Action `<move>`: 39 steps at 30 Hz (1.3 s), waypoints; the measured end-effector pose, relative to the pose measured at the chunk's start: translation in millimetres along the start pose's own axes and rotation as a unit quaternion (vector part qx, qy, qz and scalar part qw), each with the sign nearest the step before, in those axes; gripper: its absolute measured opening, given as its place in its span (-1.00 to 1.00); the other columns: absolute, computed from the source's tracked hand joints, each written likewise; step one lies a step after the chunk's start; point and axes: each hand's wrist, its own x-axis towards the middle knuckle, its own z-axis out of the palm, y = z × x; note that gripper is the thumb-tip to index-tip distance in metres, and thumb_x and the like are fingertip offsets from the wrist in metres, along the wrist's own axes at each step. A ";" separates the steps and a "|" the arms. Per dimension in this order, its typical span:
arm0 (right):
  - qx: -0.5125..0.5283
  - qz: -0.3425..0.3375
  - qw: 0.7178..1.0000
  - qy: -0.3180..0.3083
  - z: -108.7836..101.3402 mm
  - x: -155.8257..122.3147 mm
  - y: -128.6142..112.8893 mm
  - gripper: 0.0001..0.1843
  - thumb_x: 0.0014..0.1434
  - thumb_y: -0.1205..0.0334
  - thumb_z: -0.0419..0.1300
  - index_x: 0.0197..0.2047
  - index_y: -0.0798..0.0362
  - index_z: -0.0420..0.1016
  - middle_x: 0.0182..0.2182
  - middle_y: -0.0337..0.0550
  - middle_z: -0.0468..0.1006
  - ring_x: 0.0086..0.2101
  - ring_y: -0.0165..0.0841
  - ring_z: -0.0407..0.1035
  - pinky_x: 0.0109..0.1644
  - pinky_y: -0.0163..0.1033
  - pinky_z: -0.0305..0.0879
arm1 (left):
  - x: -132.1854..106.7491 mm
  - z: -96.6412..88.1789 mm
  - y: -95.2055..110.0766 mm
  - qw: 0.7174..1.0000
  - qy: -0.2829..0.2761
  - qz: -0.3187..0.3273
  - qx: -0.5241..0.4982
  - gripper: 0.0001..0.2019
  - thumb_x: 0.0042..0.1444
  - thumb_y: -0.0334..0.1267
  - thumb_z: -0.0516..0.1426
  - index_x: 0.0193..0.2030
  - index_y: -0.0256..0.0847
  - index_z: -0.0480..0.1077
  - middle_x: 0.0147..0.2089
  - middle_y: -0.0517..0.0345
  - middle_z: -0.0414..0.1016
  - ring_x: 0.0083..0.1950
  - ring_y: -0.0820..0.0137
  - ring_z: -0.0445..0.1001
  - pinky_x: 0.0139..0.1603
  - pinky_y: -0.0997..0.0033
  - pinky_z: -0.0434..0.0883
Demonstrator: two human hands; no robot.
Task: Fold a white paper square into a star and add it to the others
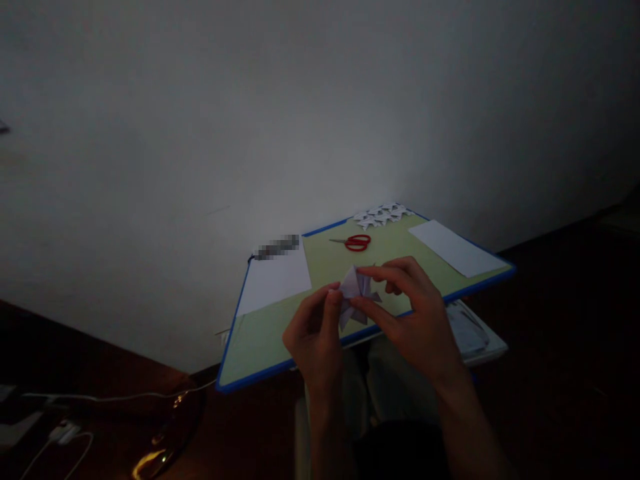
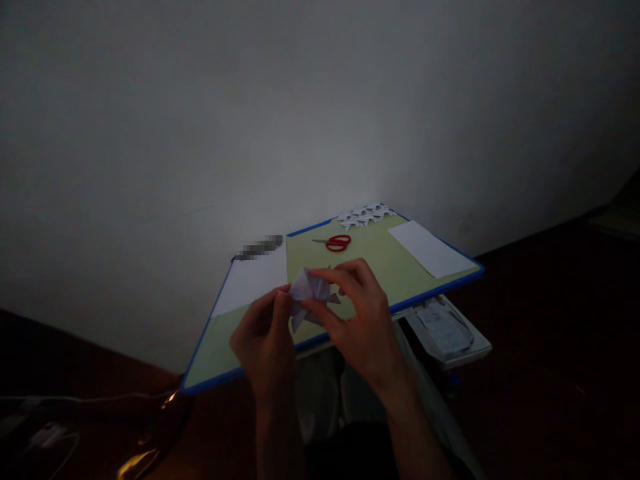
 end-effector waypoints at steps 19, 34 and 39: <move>0.082 0.015 0.989 -0.124 -21.8 -1.3 21.8 -0.75 0.22 0.30 0.44 -0.05 -0.13 0.62 -0.20 -0.28 0.67 -0.17 -0.27 0.56 -0.05 -0.17 0.43 | 1.7 -9.9 -3.8 0.987 -0.156 0.025 0.006 -0.92 0.27 -0.20 0.37 -0.22 -0.11 0.69 -0.27 0.18 0.75 -0.25 0.40 0.68 -0.20 0.52 0.53; 0.079 0.021 0.989 -0.126 -24.6 -1.8 21.7 -0.69 0.24 0.28 0.45 0.03 -0.20 0.63 -0.16 -0.34 0.70 -0.17 -0.32 0.58 -0.03 -0.24 0.44 | 4.5 -11.9 -3.4 0.985 -0.164 0.006 -0.061 -0.91 0.14 -0.32 0.44 -0.23 -0.13 0.66 -0.29 0.19 0.71 -0.26 0.43 0.65 -0.21 0.53 0.56; 0.081 0.032 0.990 -0.114 -22.6 -1.1 20.6 -0.72 0.23 0.28 0.45 0.00 -0.18 0.66 -0.18 -0.34 0.72 -0.20 -0.31 0.59 -0.06 -0.23 0.45 | 3.6 -8.4 -4.0 0.988 -0.147 0.015 -0.045 -0.93 0.16 -0.31 0.43 -0.23 -0.14 0.67 -0.30 0.17 0.72 -0.27 0.42 0.66 -0.22 0.52 0.56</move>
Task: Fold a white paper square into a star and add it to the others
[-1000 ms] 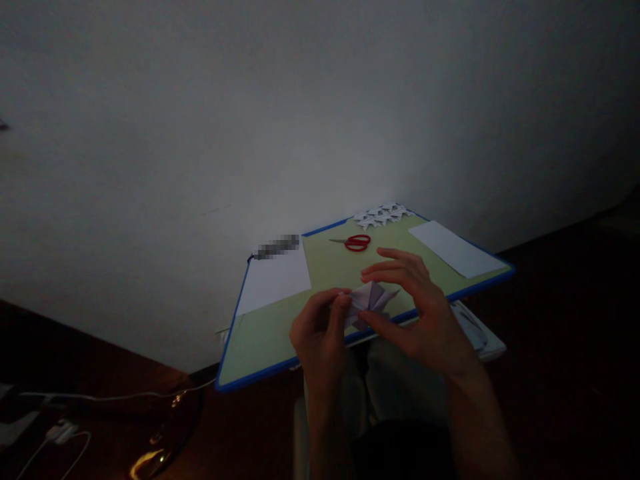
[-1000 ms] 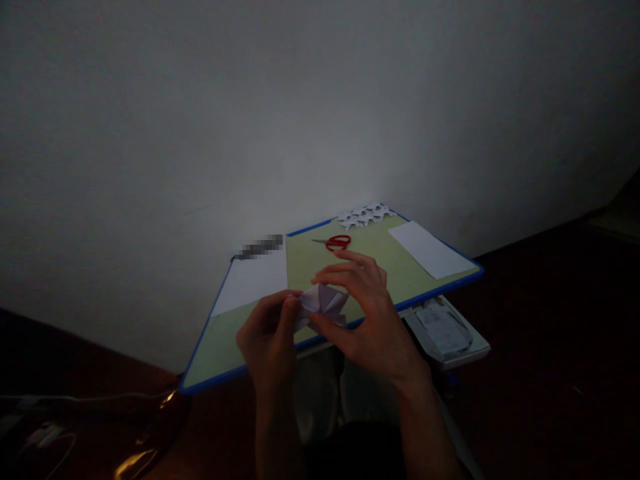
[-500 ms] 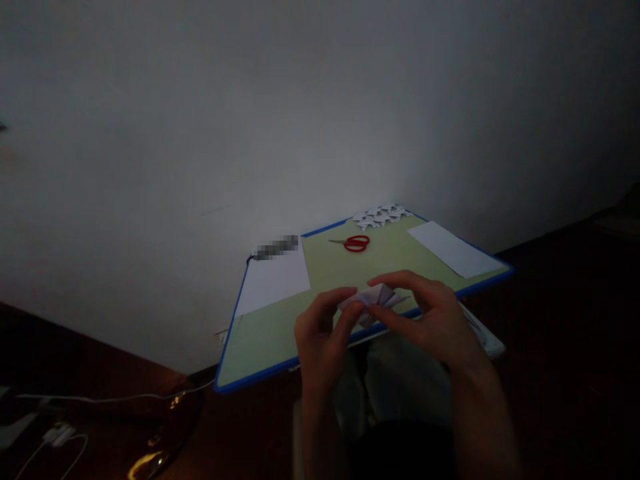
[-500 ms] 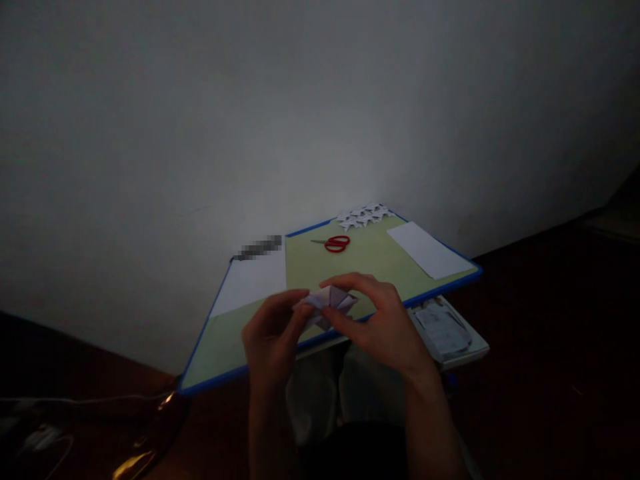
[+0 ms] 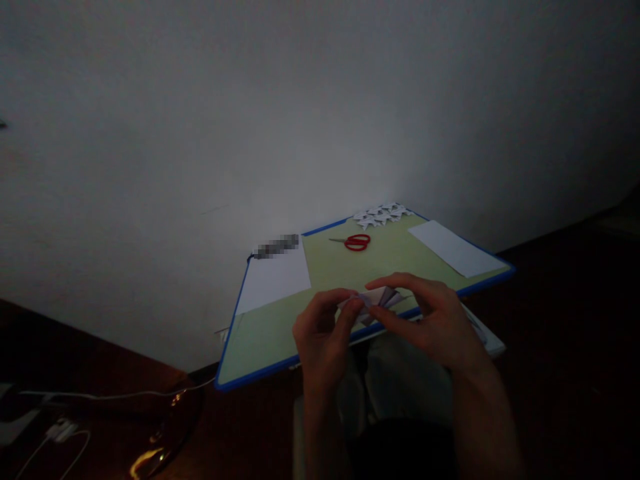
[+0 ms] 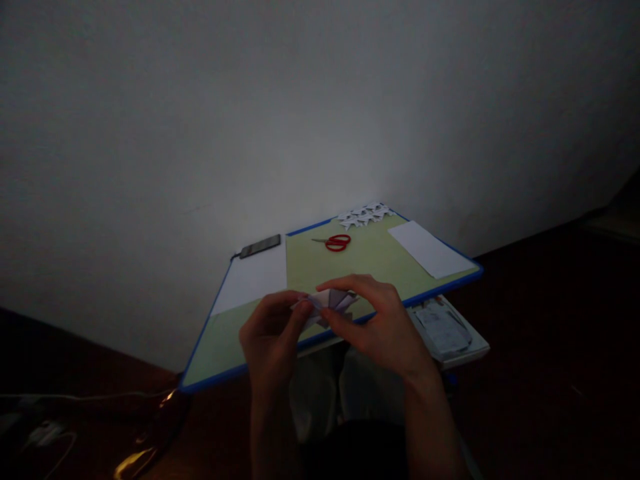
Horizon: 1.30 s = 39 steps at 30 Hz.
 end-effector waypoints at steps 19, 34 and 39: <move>0.020 -0.006 0.999 -0.037 -3.8 0.7 -5.1 -0.58 0.27 0.34 0.35 0.17 -0.13 0.61 0.01 -0.19 0.72 0.01 -0.20 0.59 0.09 -0.15 0.47 | 0.4 7.6 2.1 0.998 0.042 -0.002 0.040 -0.95 0.20 -0.29 0.39 -0.22 -0.16 0.64 -0.28 0.14 0.71 -0.25 0.39 0.67 -0.23 0.50 0.56; 0.003 0.016 1.000 -0.026 3.3 6.0 -12.9 -0.72 0.26 0.36 0.33 0.02 -0.09 0.66 -0.12 -0.24 0.73 -0.12 -0.26 0.60 -0.01 -0.21 0.49 | -2.1 5.2 1.4 0.995 0.048 0.017 0.086 -0.92 0.23 -0.22 0.39 -0.20 -0.13 0.65 -0.31 0.19 0.69 -0.30 0.42 0.61 -0.26 0.48 0.50; 0.004 0.028 0.999 -0.025 3.6 4.0 -12.5 -0.75 0.26 0.25 0.38 0.02 -0.11 0.66 -0.08 -0.23 0.75 -0.08 -0.21 0.61 0.04 -0.16 0.48 | -4.0 6.5 1.0 0.995 0.063 0.024 0.073 -0.92 0.23 -0.23 0.40 -0.21 -0.14 0.65 -0.30 0.18 0.69 -0.27 0.39 0.65 -0.22 0.46 0.55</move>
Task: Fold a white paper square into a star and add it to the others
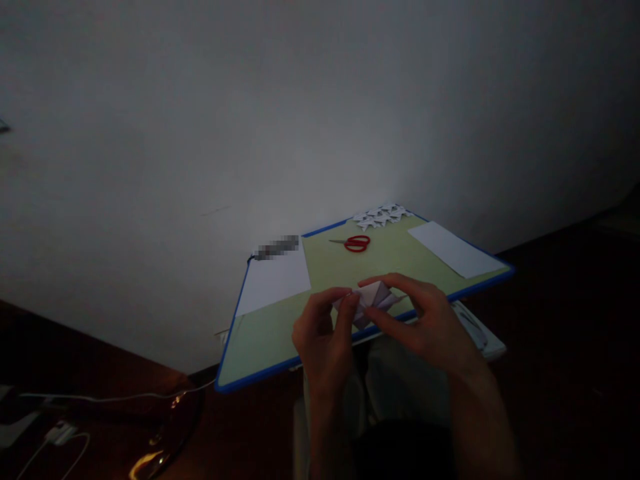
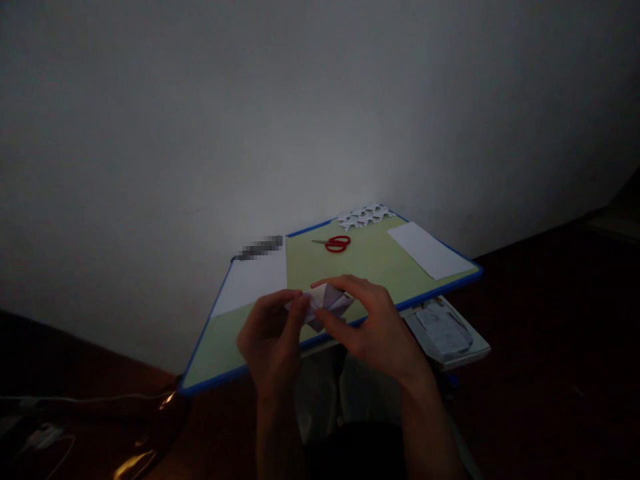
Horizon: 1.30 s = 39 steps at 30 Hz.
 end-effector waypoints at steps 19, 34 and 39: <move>0.021 0.015 0.999 0.018 -0.8 -4.3 7.3 -0.65 0.20 0.28 0.40 0.06 -0.14 0.67 -0.12 -0.22 0.73 -0.16 -0.21 0.59 -0.04 -0.14 0.49 | 2.9 -4.1 3.9 0.988 -0.066 -0.090 -0.106 -0.73 0.18 -0.12 0.43 -0.02 -0.13 0.67 -0.33 0.14 0.69 -0.36 0.42 0.60 -0.35 0.54 0.47; 0.058 0.043 0.997 0.005 2.1 2.3 6.0 -0.71 0.18 0.17 0.48 -0.01 -0.06 0.71 -0.10 -0.16 0.77 -0.10 -0.18 0.64 0.07 -0.12 0.56 | 5.5 -7.3 -3.6 0.994 -0.042 -0.097 -0.008 -0.69 0.23 0.01 0.36 -0.33 -0.21 0.62 -0.47 0.21 0.50 -0.46 0.46 0.37 -0.44 0.52 0.29; 0.091 0.045 0.995 -0.009 2.9 0.9 9.0 -0.69 0.20 0.16 0.48 0.02 -0.06 0.70 -0.10 -0.16 0.76 -0.12 -0.21 0.63 0.05 -0.14 0.56 | 6.7 -8.3 -3.2 0.991 -0.053 -0.117 -0.029 -0.62 0.17 0.09 0.39 -0.35 -0.23 0.59 -0.46 0.20 0.50 -0.46 0.45 0.39 -0.43 0.52 0.32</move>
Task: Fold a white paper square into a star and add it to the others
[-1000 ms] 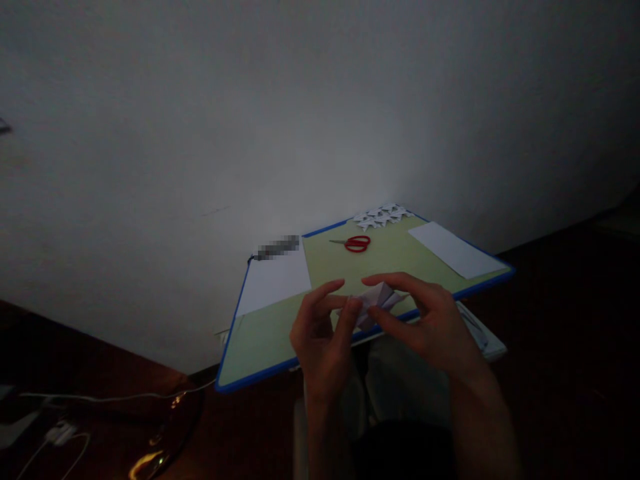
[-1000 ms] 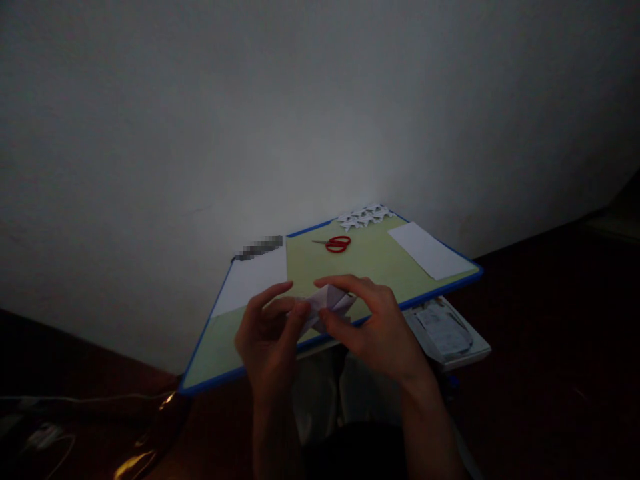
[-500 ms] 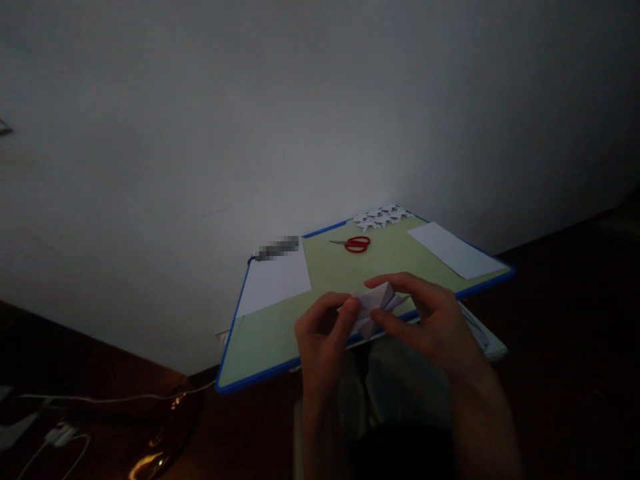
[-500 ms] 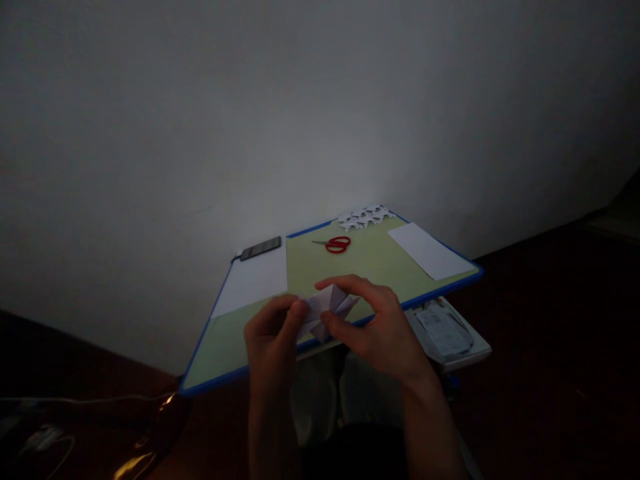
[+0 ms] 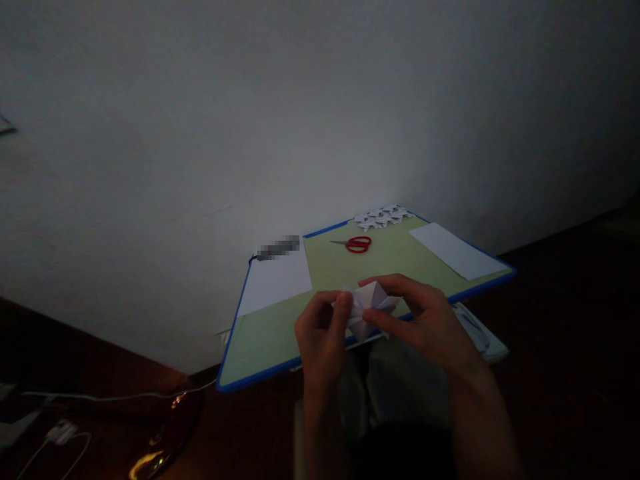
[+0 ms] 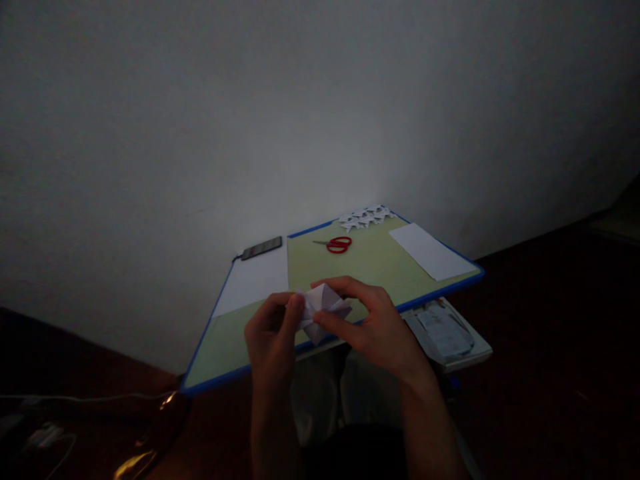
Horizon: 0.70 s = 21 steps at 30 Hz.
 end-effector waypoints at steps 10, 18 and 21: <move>0.037 0.003 0.998 -0.053 -3.4 -3.9 1.0 -0.54 0.19 0.20 0.50 0.15 -0.17 0.64 -0.12 -0.21 0.71 -0.16 -0.26 0.60 -0.02 -0.19 0.51 | 0.7 1.3 -8.0 0.990 -0.037 -0.045 -0.127 -0.63 0.14 0.06 0.43 -0.36 -0.24 0.56 -0.44 0.23 0.47 -0.43 0.49 0.36 -0.39 0.54 0.31; 0.046 0.017 0.999 0.013 1.4 1.3 7.1 -0.65 0.19 0.14 0.50 0.05 -0.11 0.68 -0.15 -0.23 0.72 -0.17 -0.27 0.58 -0.06 -0.22 0.48 | -0.7 4.7 -3.1 0.999 0.001 0.030 -0.038 -0.71 0.23 0.01 0.38 -0.27 -0.20 0.62 -0.37 0.17 0.59 -0.35 0.42 0.50 -0.31 0.50 0.42; 0.044 0.007 0.999 0.031 2.9 3.0 8.1 -0.79 0.23 0.15 0.47 -0.06 -0.06 0.69 -0.21 -0.24 0.72 -0.23 -0.28 0.58 -0.11 -0.23 0.47 | -0.8 5.8 0.6 0.998 -0.017 0.052 -0.032 -0.75 0.25 -0.04 0.37 -0.26 -0.19 0.63 -0.32 0.12 0.64 -0.28 0.36 0.57 -0.24 0.45 0.47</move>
